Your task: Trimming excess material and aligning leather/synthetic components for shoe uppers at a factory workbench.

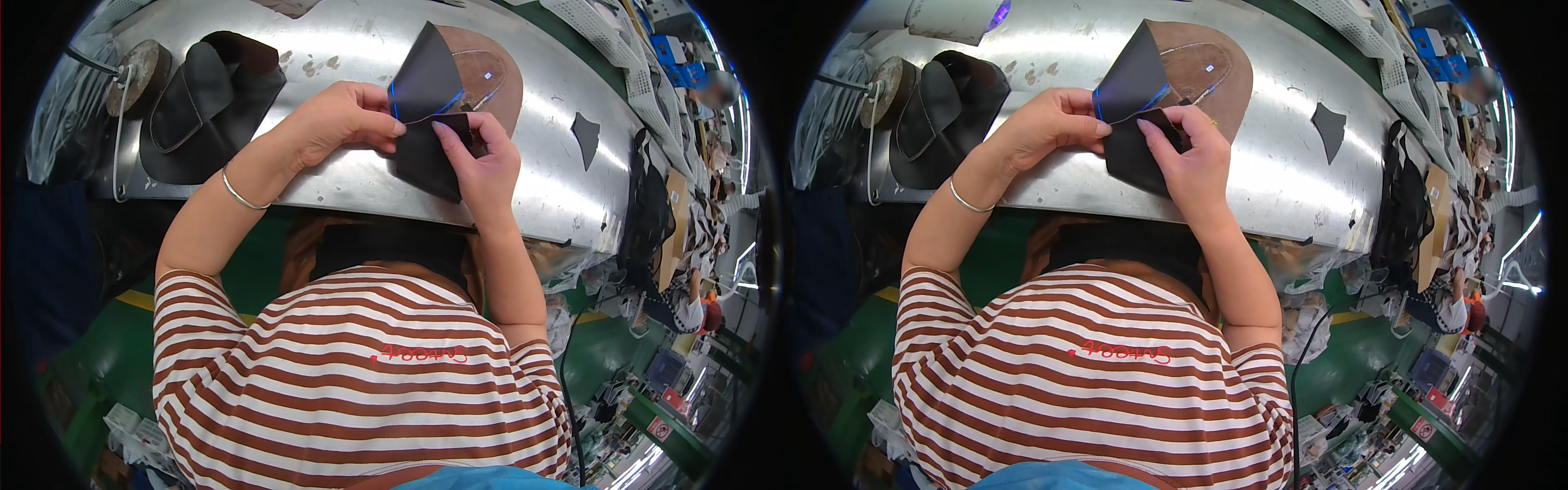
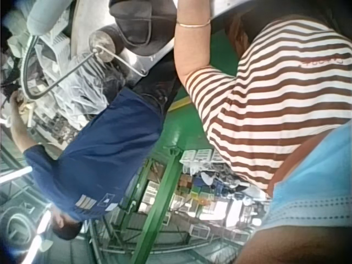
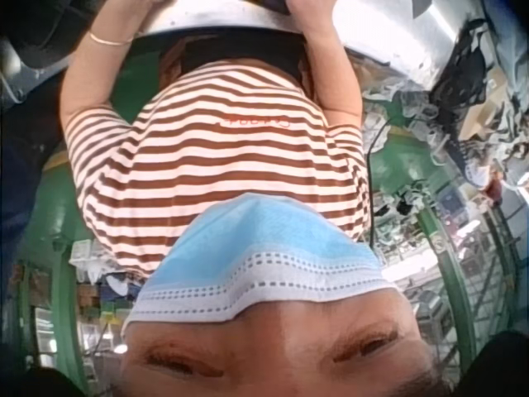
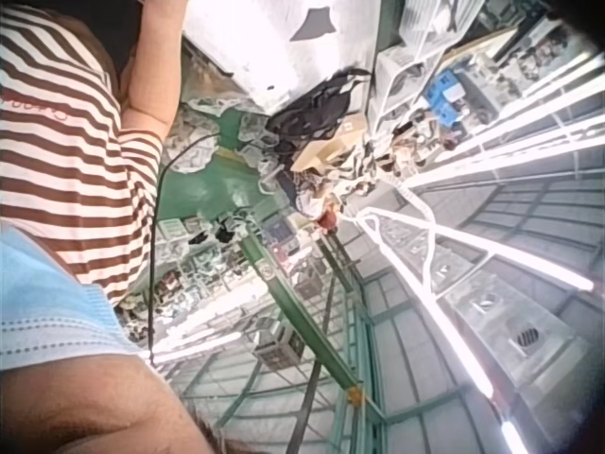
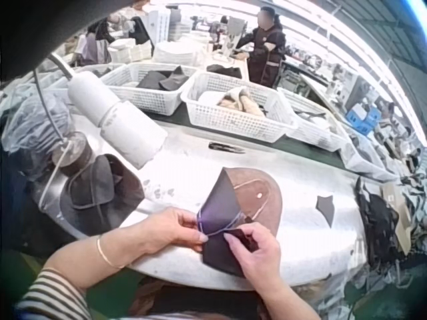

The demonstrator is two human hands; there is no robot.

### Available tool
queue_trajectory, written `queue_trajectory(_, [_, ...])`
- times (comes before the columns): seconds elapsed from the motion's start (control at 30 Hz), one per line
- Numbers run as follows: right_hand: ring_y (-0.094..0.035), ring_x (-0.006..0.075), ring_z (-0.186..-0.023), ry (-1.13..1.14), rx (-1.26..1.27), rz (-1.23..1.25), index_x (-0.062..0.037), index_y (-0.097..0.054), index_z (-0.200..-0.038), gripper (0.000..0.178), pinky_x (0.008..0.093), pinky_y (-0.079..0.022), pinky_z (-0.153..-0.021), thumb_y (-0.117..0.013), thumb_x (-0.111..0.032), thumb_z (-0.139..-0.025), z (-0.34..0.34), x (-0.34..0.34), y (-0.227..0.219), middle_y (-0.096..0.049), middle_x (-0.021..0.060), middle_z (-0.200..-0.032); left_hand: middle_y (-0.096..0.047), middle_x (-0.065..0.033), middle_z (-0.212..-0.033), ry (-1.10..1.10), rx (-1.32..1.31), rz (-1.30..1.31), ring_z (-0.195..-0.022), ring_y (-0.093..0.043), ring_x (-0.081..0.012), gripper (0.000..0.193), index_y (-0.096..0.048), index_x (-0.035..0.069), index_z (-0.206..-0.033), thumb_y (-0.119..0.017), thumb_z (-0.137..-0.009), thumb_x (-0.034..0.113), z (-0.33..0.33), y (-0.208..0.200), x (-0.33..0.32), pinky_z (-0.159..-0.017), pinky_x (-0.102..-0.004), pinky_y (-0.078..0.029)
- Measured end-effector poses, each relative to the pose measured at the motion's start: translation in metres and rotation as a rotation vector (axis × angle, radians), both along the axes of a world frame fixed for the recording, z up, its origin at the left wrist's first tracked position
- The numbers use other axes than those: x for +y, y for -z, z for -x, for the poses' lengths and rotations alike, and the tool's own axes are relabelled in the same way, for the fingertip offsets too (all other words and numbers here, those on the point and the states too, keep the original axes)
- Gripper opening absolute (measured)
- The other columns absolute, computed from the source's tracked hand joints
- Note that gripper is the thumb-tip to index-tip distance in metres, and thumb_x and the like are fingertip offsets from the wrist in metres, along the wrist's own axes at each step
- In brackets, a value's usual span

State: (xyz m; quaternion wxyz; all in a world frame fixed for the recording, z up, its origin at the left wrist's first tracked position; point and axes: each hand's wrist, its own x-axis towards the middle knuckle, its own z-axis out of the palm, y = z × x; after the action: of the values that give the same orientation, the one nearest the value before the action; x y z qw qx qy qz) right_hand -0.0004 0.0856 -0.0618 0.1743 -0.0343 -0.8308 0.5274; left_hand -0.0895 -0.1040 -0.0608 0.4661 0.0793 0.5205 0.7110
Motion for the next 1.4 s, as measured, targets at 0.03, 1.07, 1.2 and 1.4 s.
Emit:
queue_trajectory(0.03, [-0.059, 0.0129, -0.068, -0.007, -0.004, 0.021, -0.0012, -0.064, -0.085, 0.013, 0.0247, -0.046, -0.064, -0.072, -0.006, -0.077, 0.000, -0.001, 0.001, -0.063, 0.0054, -0.076, -0.065, -0.0084, -0.089, -0.049, 0.020, -0.005, -0.078, -0.064, -0.0150, 0.026, -0.064, -0.002, -0.099, -0.073, -0.078, 0.009, -0.004, -0.002, 0.005, -0.077, -0.0259, -0.054])
queue_trajectory(1.07, [-0.058, 0.0156, -0.067, 0.016, 0.158, -0.113, -0.0033, -0.064, -0.084, 0.011, 0.0258, -0.046, -0.062, -0.071, -0.001, -0.076, -0.007, 0.009, -0.001, -0.062, 0.0060, -0.079, -0.068, -0.0071, -0.088, -0.105, -0.015, -0.019, -0.080, -0.063, -0.0138, 0.026, -0.068, 0.000, -0.096, -0.078, -0.075, 0.012, -0.008, 0.008, 0.023, -0.077, -0.0270, -0.050])
queue_trajectory(1.2, [-0.058, 0.0169, -0.069, 0.007, 0.153, -0.085, -0.0035, -0.063, -0.083, 0.011, 0.0270, -0.046, -0.064, -0.071, -0.001, -0.076, -0.009, 0.008, 0.004, -0.062, 0.0061, -0.079, -0.068, -0.0082, -0.089, -0.171, 0.042, -0.044, -0.081, -0.063, -0.0140, 0.027, -0.067, -0.002, -0.095, -0.078, -0.074, 0.011, -0.013, 0.006, 0.032, -0.078, -0.0273, -0.051])
queue_trajectory(1.4, [-0.057, 0.0187, -0.070, 0.085, 0.289, -0.240, -0.0044, -0.063, -0.082, 0.011, 0.0284, -0.044, -0.066, -0.070, 0.000, -0.075, -0.012, 0.014, 0.004, -0.063, 0.0057, -0.080, -0.068, -0.0091, -0.089, -0.175, 0.047, -0.041, -0.081, -0.063, -0.0145, 0.028, -0.067, -0.003, -0.096, -0.078, -0.074, 0.010, -0.014, 0.005, 0.035, -0.078, -0.0262, -0.051])
